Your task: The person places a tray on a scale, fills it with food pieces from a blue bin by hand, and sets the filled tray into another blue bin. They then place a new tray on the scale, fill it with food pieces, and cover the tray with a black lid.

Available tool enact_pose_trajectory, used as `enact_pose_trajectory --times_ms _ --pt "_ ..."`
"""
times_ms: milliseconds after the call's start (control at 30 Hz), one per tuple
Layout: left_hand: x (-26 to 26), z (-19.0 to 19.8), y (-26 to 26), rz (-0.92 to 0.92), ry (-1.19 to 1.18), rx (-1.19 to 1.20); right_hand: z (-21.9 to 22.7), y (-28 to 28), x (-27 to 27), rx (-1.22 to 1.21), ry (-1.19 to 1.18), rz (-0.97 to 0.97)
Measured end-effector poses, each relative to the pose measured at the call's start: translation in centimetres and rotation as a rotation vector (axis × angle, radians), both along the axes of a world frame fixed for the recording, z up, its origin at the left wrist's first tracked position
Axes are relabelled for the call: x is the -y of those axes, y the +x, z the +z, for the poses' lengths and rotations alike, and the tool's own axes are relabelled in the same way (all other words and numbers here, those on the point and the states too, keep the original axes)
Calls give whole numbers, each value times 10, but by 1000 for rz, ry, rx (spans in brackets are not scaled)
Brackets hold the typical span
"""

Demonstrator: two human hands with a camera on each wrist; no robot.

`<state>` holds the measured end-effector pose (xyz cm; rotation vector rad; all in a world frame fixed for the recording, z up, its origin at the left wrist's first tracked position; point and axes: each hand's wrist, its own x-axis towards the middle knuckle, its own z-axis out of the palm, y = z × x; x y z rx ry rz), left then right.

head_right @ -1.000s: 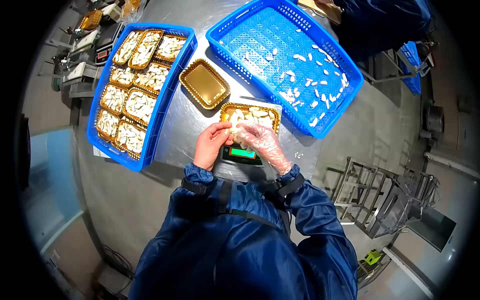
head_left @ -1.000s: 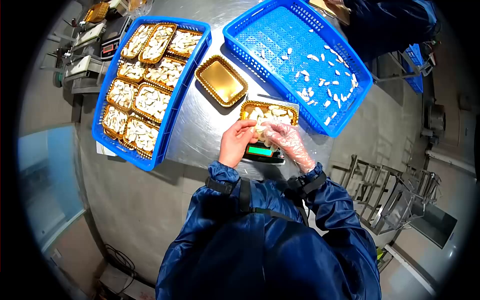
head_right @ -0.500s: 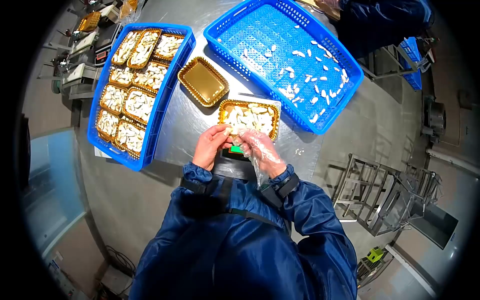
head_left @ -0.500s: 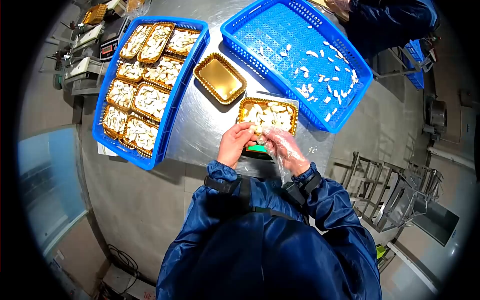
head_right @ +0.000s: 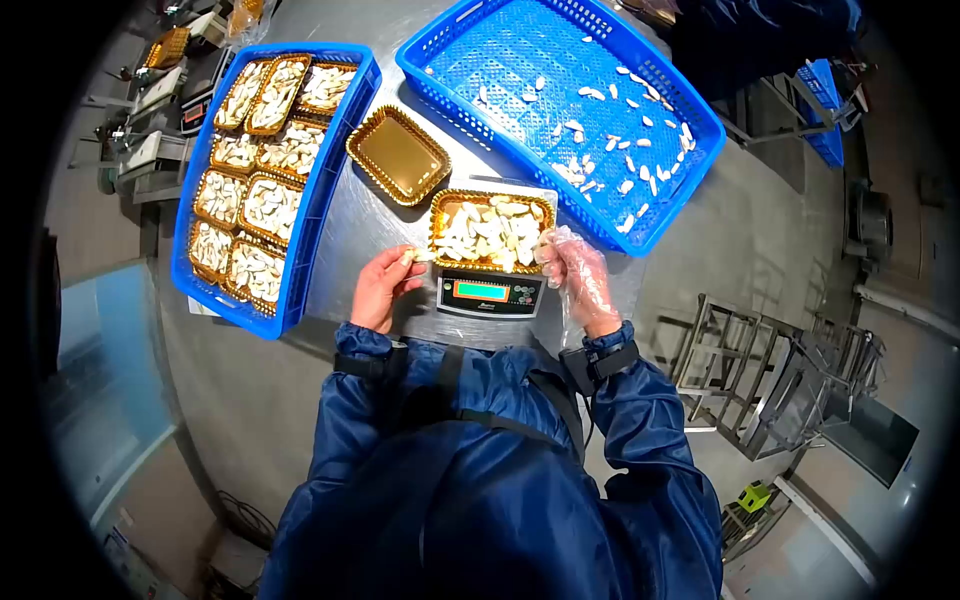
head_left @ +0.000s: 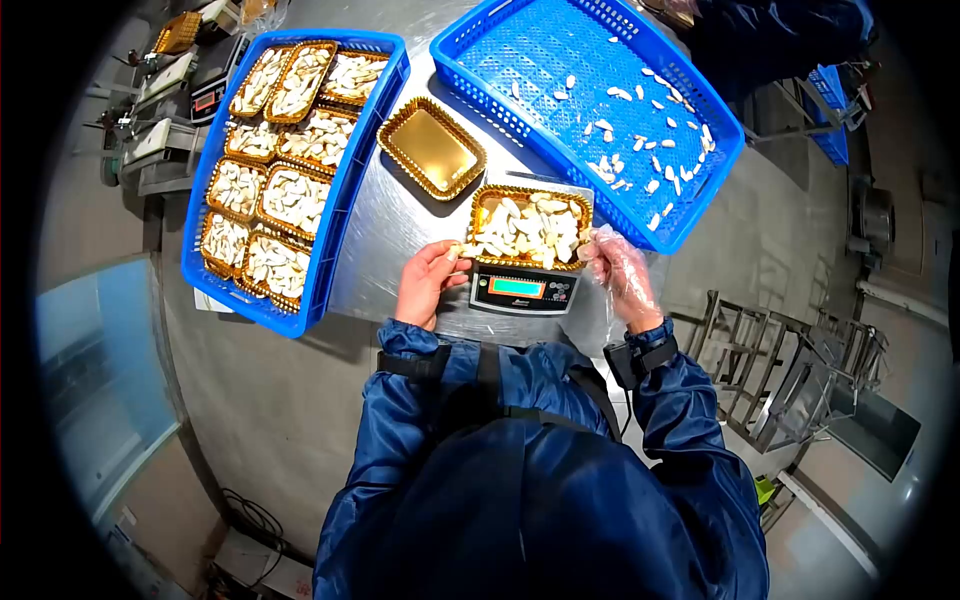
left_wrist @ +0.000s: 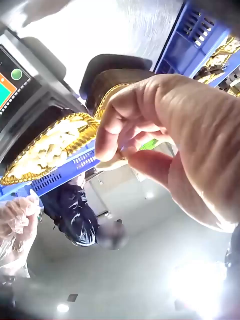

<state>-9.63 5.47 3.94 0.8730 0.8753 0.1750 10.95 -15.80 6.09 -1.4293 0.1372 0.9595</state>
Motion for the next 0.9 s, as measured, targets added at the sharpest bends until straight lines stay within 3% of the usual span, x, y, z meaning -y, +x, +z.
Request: enact_pose_trajectory --times_ms 33,100,167,300,367,433,500,533,567,600,633,700,733,800,833,900 --pt "1 0 1 4 1 -16 6 -1 -2 -1 -1 -2" --pt "5 -2 5 4 3 -32 16 -9 -10 69 47 208" --pt "16 -9 10 -128 60 -27 15 -21 -18 107 -13 446" --pt "38 -5 22 -238 48 -28 16 -36 -39 89 -103 702" --pt "40 0 27 -241 84 -91 10 -29 -39 236 -168 735" --pt "40 1 28 -187 159 -56 14 -10 -35 272 -153 624" --pt "34 -7 28 -65 257 -98 9 19 -25 163 27 336" --pt "27 -16 27 -58 462 -114 -5 36 -15 298 188 217" --pt "22 -25 26 -50 667 -130 -4 55 -17 163 119 85" --pt "17 -17 29 -61 691 -212 -1 68 -20 68 69 -64" --pt "16 -14 32 -60 692 -212 -4 78 -22 112 65 -87" --pt "16 -12 37 -118 1042 -250 2 77 -24 110 42 -111" --pt "18 -17 40 -193 1208 -243 3 67 -25 177 13 -13" --pt "27 -15 47 -329 1272 -231 6 44 -24 276 -66 195" --pt "31 -9 51 -412 1294 -269 -12 37 -28 344 -225 297" --pt "33 -17 56 -483 1316 -268 -36 22 -34 1258 -327 416"
